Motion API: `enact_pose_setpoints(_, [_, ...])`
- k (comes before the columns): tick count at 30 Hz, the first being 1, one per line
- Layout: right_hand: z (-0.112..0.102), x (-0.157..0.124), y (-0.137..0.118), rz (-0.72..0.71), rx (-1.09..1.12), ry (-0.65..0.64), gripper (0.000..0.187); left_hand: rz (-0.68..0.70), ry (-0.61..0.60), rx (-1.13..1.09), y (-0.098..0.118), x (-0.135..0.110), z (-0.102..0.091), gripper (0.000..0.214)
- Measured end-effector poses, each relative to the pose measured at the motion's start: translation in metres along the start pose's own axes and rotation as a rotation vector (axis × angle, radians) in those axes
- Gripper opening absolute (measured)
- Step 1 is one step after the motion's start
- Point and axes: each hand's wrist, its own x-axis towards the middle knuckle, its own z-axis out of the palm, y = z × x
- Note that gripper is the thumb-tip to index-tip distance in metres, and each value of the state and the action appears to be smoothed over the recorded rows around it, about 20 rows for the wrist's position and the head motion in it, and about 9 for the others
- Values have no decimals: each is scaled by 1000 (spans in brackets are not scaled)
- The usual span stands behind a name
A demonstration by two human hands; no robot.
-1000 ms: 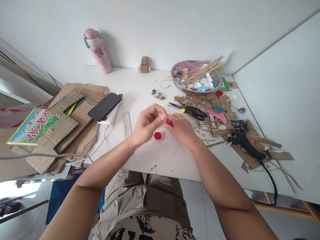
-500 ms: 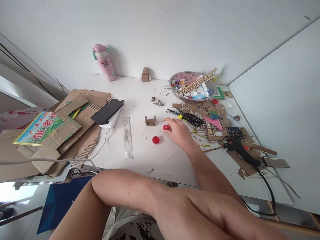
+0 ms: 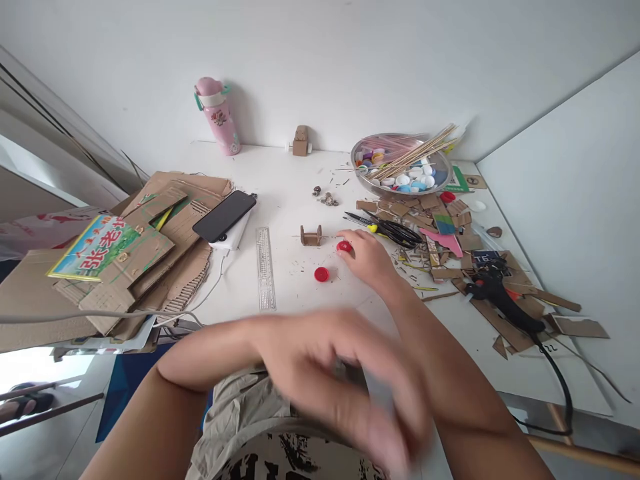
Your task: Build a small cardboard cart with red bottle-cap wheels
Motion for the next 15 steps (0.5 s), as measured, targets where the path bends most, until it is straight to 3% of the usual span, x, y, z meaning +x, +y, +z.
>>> enact_pose_setpoints(1, [0, 0, 1, 13, 53, 21, 29, -15, 72, 99, -8, 0, -12, 28])
enact_pose_setpoints(4, [2, 4, 1, 30, 301, 72, 26, -193, 461, 569, -41, 5, -51, 18])
enact_pose_setpoints(5, [3, 5, 1, 34, 392, 82, 26, -258, 516, 714, -53, 7, -61, 16])
enact_pose_setpoints(7, [4, 8, 3, 53, 537, 97, 26, -318, 514, 895, -79, 12, -73, 15])
enact_pose_setpoints(10, [6, 11, 6, 98, 660, 120, 30, -351, 461, 1026, -108, 19, -76, 21])
enact_pose_setpoints(15, [7, 11, 9, 164, 816, 99, 37, -357, 432, 1092, -130, 23, -72, 36])
